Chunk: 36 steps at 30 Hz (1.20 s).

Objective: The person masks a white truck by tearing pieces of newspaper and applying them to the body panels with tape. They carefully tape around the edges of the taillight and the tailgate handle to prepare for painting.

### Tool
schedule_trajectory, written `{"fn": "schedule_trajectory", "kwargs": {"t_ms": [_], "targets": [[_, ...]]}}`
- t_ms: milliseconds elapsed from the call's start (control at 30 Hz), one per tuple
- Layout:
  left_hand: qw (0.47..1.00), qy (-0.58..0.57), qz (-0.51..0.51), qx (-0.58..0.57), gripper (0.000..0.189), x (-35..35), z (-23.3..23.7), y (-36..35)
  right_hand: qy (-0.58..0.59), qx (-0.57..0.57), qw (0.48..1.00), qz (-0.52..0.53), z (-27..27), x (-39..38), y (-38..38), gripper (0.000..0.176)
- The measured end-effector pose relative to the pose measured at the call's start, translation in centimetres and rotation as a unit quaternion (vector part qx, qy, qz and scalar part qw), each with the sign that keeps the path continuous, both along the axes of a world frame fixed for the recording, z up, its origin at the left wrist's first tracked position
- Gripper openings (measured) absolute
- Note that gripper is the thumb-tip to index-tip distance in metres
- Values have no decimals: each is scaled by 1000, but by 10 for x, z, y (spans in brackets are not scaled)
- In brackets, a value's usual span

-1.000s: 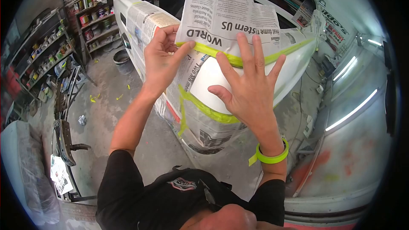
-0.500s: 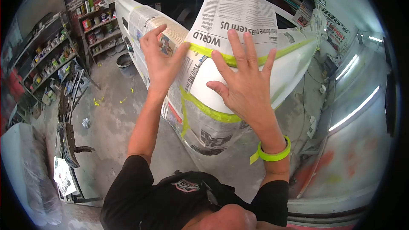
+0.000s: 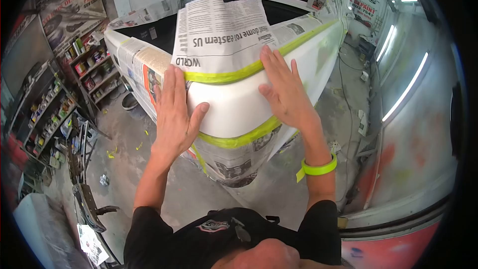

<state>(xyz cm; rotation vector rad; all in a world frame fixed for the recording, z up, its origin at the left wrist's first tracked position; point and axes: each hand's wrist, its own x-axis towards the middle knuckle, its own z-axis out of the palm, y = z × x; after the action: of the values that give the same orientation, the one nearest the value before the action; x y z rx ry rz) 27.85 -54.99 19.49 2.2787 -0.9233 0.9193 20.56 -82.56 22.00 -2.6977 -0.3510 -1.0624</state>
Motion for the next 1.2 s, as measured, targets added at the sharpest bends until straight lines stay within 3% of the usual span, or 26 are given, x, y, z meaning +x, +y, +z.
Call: {"fn": "schedule_trajectory", "kwargs": {"t_ms": [133,233,367,400,500,633,733,833,900,967,1033,1067,1133,1167,1200], "targets": [[983,-140,-49,-104,88,-19,18,-28,0,14,1000,-20,10,13,-13,72],[988,-106,-15,-111,100,-14,39,-52,-21,1,999,-26,13,21,-9,71],[992,9,94,-85,96,-1,71,-79,-19,47,999,3,20,40,-5,71],[987,-64,116,-90,91,7,73,-84,-11,58,998,15,23,44,-5,71],[992,70,90,-50,79,10,89,-86,12,71,997,34,32,54,-4,73],[991,74,77,-75,62,30,94,-86,64,63,994,59,48,58,-1,72],[990,73,50,-105,51,44,95,-75,10,72,991,112,45,65,3,70],[982,137,22,-126,46,37,96,-68,67,34,993,88,53,62,5,63],[988,-44,-42,-140,43,47,88,-67,88,52,989,104,62,64,6,68],[977,-160,-119,-79,43,61,83,-64,109,58,987,107,67,66,5,70],[954,-210,-206,51,44,69,88,-57,130,50,985,100,71,67,5,69],[972,-9,-233,28,36,64,84,-54,123,54,985,103,72,67,4,66],[963,182,-189,54,35,52,91,-46,113,64,985,110,67,70,2,62],[945,276,-164,66,36,49,93,-42,114,78,983,119,64,75,-3,63],[947,264,-173,63,46,49,89,-38,115,91,981,129,63,82,-8,64]]}}
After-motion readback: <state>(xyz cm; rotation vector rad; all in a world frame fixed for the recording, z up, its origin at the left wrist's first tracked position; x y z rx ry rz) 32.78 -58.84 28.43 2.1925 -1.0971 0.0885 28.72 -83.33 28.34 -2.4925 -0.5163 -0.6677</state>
